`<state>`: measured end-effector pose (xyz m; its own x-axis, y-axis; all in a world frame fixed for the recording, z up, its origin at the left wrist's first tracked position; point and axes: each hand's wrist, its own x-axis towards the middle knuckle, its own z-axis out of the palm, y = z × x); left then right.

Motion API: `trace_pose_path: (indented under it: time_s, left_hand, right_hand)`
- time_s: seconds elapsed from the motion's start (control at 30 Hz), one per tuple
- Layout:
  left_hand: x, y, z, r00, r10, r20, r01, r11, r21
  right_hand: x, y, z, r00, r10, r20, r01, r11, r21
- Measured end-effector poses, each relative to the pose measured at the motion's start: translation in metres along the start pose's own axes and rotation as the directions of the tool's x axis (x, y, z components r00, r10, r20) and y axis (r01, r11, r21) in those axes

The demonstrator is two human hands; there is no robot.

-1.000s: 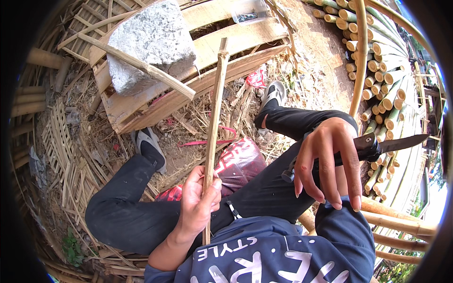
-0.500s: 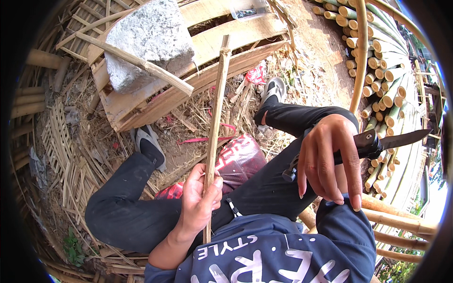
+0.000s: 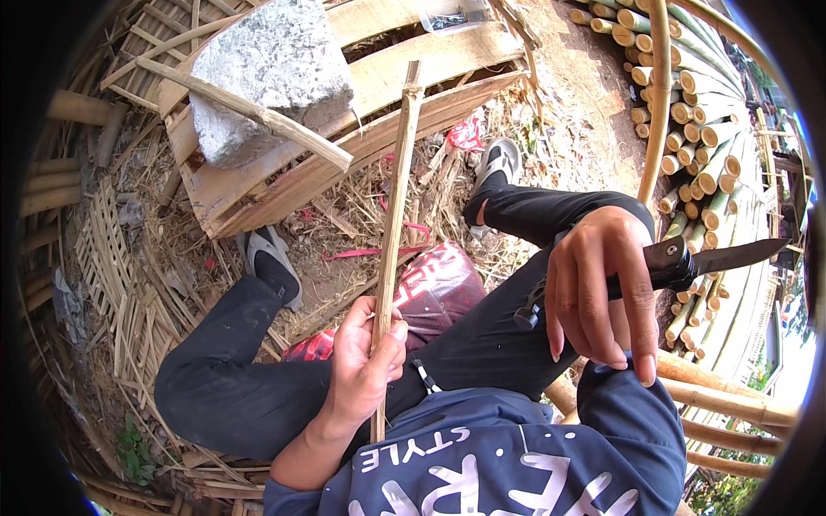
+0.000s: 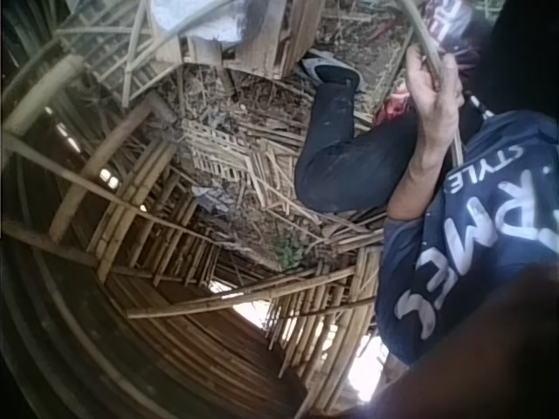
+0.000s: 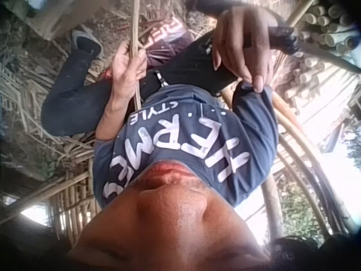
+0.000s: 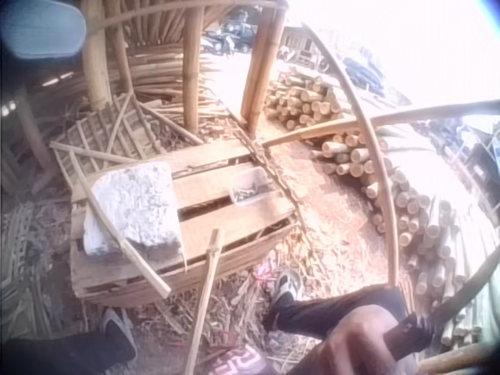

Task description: The person carves and splits a bamboo stick using a pocket knife.

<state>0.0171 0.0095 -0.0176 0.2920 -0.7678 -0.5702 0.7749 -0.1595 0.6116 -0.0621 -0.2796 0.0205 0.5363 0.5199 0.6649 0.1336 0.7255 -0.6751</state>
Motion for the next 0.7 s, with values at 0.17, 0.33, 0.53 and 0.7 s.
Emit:
trace_pose_path:
  time_s: [0.17, 0.33, 0.53, 0.7]
  left_hand:
    - [0.001, 0.0, 0.0, 1.0, -0.002, 0.013, 0.002, 1.0, -0.005]
    - [0.0, -0.002, -0.002, 1.0, -0.006, 0.003, 0.006, 1.0, -0.013]
    - [-0.003, 0.001, 0.001, 1.0, 0.006, 0.014, -0.005, 1.0, -0.019]
    - [-0.006, 0.0, -0.001, 1.0, 0.024, 0.016, -0.024, 1.0, -0.015]
  right_hand:
    - [0.001, 0.001, -0.001, 0.999, -0.035, -0.028, 0.035, 0.999, -0.02]
    - [-0.015, 0.0, -0.021, 0.987, -0.062, -0.146, 0.061, 0.998, -0.013]
    - [-0.033, -0.019, -0.007, 0.425, -0.195, -0.884, 0.291, 0.954, -0.07]
    - [-0.042, -0.027, -0.009, -0.057, -0.177, -0.983, 0.166, 0.969, -0.184]
